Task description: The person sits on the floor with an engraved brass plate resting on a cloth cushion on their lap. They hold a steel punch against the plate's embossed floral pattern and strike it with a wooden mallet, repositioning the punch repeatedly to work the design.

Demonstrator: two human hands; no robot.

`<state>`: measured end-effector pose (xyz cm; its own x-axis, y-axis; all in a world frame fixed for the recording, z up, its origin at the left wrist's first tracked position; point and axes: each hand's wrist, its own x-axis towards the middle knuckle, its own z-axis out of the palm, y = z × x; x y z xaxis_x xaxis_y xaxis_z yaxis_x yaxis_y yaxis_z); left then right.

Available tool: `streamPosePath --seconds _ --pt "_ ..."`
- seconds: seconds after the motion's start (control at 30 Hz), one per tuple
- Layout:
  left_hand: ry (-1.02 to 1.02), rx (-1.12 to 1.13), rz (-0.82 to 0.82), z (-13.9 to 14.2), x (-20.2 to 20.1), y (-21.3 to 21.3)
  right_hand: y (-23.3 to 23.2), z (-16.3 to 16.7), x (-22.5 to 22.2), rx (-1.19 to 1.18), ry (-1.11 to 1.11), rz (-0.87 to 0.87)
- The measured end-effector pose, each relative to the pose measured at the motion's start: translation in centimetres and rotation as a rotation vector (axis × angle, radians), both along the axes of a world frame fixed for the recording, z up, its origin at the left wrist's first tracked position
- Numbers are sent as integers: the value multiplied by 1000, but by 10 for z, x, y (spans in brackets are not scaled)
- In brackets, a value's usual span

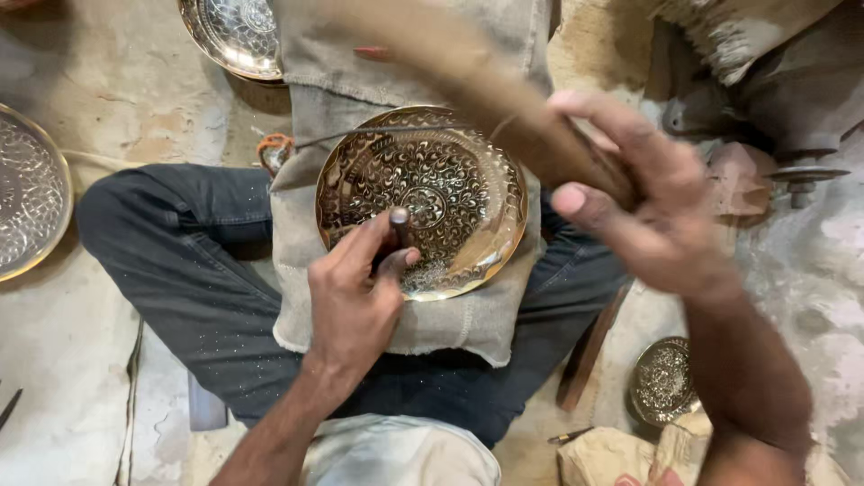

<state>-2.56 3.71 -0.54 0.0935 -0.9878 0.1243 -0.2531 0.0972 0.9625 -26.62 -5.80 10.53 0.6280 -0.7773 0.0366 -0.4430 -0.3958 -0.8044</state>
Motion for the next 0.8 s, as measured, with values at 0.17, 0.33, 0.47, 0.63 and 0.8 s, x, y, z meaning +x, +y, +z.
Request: streamPosePath --seconds 0.17,0.33,0.47,0.63,0.8 --pt "-32 12 -2 -4 0 0 6 -12 -7 -85 102 150" --pt "83 35 -30 -5 -1 0 15 -26 -21 -137 140 74" --pt "-47 13 -11 -7 -1 1 15 -27 -22 -99 30 13" --pt "-100 -10 -25 -11 -1 2 22 -33 -23 -60 125 36" --pt "51 58 -45 -14 0 4 31 -39 -24 11 78 47"
